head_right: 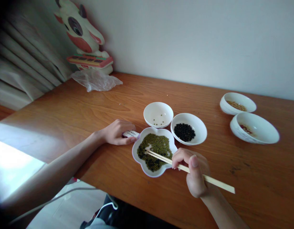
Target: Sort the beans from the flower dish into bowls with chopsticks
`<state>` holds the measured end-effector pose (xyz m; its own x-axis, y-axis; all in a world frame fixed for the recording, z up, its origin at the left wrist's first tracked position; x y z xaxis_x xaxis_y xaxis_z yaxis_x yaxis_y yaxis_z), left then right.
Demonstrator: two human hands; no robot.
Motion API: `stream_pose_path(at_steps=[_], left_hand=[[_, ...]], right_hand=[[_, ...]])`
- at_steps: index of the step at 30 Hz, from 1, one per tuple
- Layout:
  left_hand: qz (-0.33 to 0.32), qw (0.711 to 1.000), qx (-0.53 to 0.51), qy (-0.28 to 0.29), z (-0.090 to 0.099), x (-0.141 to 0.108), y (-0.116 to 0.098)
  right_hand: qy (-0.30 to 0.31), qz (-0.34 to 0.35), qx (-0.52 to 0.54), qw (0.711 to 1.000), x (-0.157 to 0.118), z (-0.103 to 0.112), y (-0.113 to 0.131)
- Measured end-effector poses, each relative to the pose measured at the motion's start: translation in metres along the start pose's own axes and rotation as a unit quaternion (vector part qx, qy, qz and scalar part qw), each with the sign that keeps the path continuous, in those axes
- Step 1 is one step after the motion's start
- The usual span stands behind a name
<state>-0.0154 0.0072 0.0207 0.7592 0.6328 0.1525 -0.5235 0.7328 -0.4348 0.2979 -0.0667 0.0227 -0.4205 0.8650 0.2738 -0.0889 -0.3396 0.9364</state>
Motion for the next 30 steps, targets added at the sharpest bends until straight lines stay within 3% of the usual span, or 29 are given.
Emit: stream_pose_path(at_steps=[10,20,30], left_hand=[[-0.003,1.000,0.002,-0.002,0.0003,0.0007,-0.0006],[-0.002,1.000,0.003,-0.001,0.0003,-0.0003,-0.0005],[-0.002,1.000,0.002,0.006,0.0000,0.0001,0.0003]], right_hand=[[0.006,0.004,0.011,1.000,0.0091,-0.0056,0.0094],[0.008,-0.002,-0.004,1.000,0.0044,-0.0028,0.0017],[-0.013,0.033,0.011,0.999,0.0068,-0.0021,0.0093]])
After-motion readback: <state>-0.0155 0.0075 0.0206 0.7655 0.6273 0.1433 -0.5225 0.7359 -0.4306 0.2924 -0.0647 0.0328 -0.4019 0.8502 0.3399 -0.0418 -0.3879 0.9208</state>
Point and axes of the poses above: each hand's wrist, its own x-axis towards the middle knuckle, its own z-axis out of the back of the hand, y = z × x, the point moved 4 cm from there along x, towards the middle knuckle, and after that the axes turned 1 degree about y, right-handed, at the moved point
